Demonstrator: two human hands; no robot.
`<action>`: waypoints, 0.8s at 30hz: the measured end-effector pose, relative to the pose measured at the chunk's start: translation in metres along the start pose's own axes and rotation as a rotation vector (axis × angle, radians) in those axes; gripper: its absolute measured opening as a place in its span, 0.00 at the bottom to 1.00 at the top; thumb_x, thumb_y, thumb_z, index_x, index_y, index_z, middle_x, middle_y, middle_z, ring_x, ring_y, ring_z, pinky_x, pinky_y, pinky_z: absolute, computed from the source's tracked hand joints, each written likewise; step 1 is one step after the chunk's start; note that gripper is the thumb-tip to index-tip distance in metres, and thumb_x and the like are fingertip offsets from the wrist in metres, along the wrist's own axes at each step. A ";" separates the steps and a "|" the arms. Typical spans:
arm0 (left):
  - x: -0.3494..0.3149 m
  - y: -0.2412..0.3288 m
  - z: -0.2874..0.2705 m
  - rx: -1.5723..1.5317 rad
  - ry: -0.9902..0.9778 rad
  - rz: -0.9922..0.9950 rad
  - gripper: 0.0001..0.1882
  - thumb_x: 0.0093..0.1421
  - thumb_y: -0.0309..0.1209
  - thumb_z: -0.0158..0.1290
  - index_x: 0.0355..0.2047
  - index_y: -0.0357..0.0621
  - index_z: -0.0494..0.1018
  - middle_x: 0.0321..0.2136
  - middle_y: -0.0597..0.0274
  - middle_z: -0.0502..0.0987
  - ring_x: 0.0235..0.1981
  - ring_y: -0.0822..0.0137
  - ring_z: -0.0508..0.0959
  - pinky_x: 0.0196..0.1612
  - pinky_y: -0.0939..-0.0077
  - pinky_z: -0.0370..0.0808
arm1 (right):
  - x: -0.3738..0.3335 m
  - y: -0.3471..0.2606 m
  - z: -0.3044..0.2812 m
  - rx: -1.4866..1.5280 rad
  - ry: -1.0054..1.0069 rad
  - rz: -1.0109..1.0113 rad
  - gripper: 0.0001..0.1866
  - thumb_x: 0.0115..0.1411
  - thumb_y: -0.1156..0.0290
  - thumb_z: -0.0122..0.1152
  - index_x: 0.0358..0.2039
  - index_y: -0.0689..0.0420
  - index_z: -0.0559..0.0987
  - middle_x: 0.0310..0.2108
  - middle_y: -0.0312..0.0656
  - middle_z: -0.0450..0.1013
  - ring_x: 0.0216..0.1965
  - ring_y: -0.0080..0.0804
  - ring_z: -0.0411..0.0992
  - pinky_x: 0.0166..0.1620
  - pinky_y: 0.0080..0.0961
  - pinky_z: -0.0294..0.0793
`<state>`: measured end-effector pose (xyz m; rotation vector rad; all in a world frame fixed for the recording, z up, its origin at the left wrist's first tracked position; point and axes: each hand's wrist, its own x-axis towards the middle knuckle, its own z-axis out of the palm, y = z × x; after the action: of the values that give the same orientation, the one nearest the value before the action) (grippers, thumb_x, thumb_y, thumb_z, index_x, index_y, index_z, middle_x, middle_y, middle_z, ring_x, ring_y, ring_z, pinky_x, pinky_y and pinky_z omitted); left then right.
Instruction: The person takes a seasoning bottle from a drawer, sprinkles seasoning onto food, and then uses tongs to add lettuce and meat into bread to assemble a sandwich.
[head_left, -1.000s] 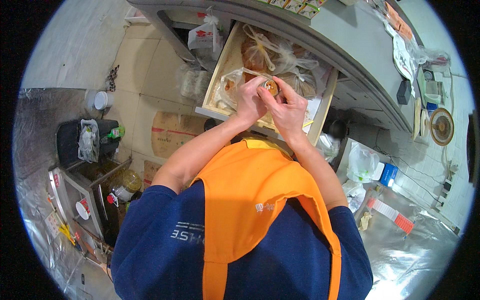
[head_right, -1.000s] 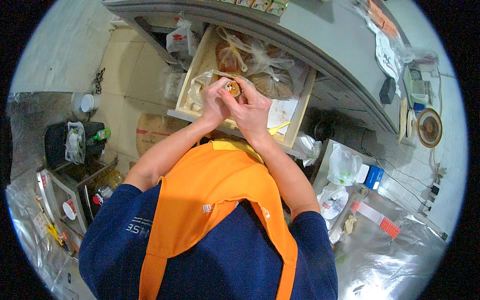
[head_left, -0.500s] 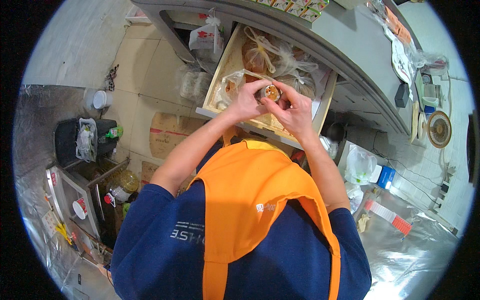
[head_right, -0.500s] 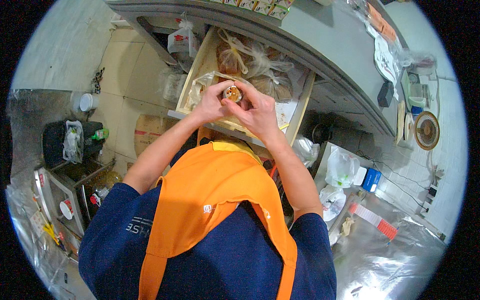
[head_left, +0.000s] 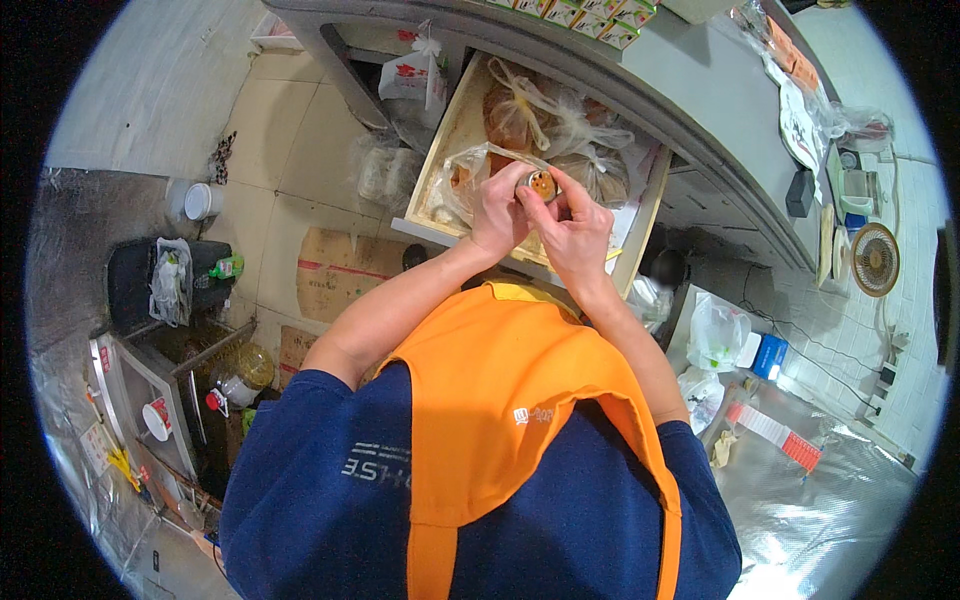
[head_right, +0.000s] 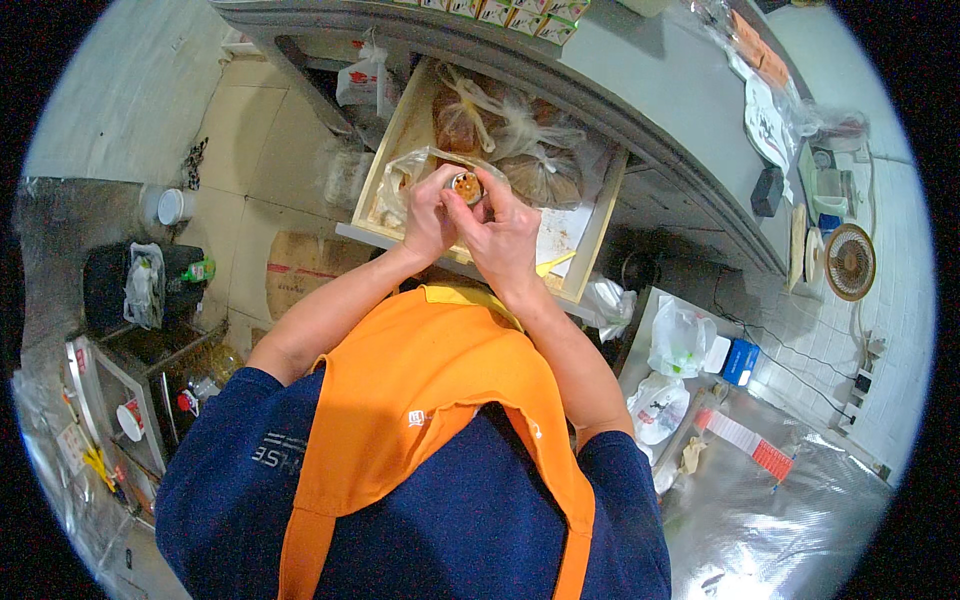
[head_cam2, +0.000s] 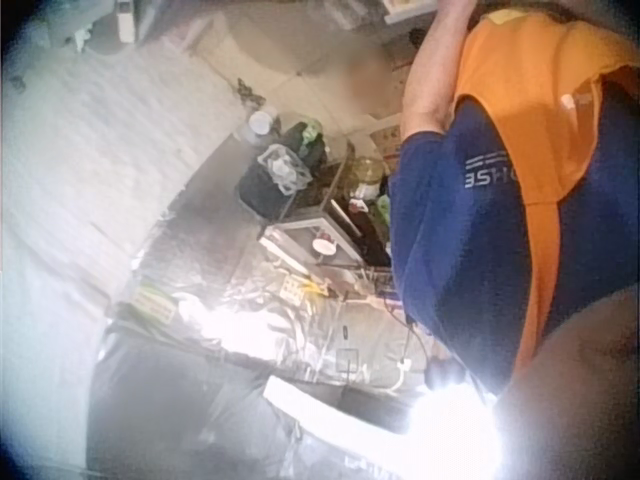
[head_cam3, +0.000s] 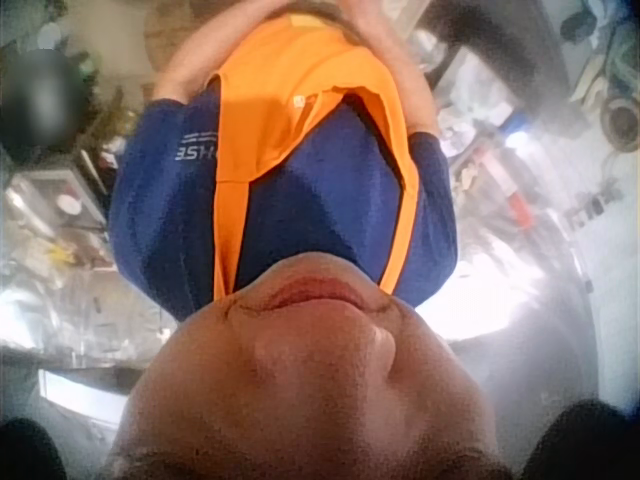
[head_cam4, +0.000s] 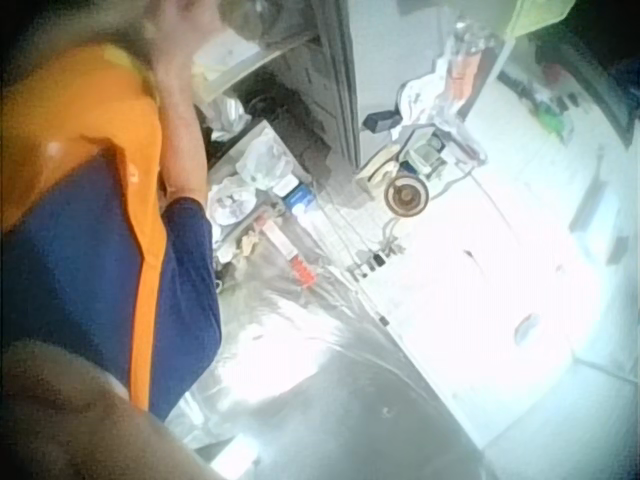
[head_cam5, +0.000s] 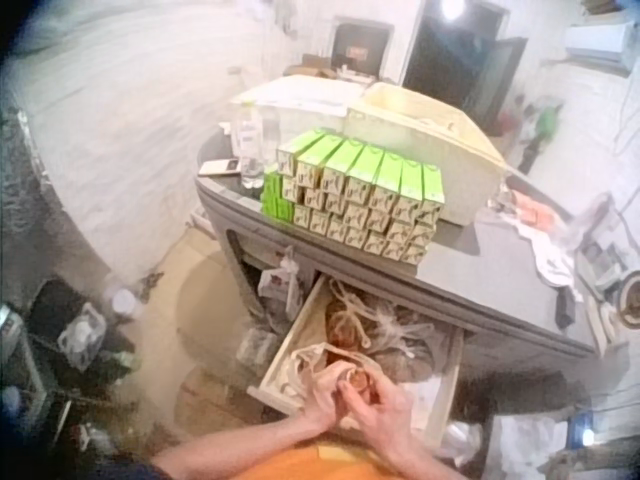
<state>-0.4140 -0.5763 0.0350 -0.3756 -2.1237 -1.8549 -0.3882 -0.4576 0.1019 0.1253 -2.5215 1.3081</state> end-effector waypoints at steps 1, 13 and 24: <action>0.000 -0.002 0.001 -0.005 -0.007 -0.003 0.14 0.56 0.27 0.64 0.41 0.37 0.76 0.31 0.51 0.80 0.33 0.53 0.82 0.35 0.67 0.77 | -0.001 0.000 0.001 0.005 0.005 0.004 0.20 0.56 0.69 0.77 0.46 0.65 0.83 0.16 0.37 0.70 0.17 0.19 0.67 0.24 0.20 0.69; -0.002 -0.014 0.011 0.046 0.030 0.060 0.12 0.57 0.29 0.62 0.39 0.38 0.76 0.30 0.52 0.79 0.32 0.53 0.82 0.34 0.66 0.76 | -0.006 0.007 0.004 0.052 0.000 0.091 0.22 0.56 0.64 0.76 0.47 0.64 0.82 0.19 0.40 0.73 0.19 0.23 0.71 0.25 0.23 0.71; 0.001 -0.004 -0.047 0.273 -0.258 0.025 0.35 0.48 0.32 0.72 0.54 0.35 0.69 0.57 0.45 0.73 0.63 0.44 0.70 0.64 0.53 0.69 | -0.006 -0.003 -0.003 -0.143 -0.042 0.202 0.28 0.55 0.52 0.75 0.47 0.59 0.78 0.19 0.40 0.73 0.21 0.32 0.75 0.26 0.31 0.74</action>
<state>-0.4147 -0.6237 0.0374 -0.6006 -2.4887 -1.5421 -0.3809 -0.4569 0.1039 -0.1377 -2.7117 1.2003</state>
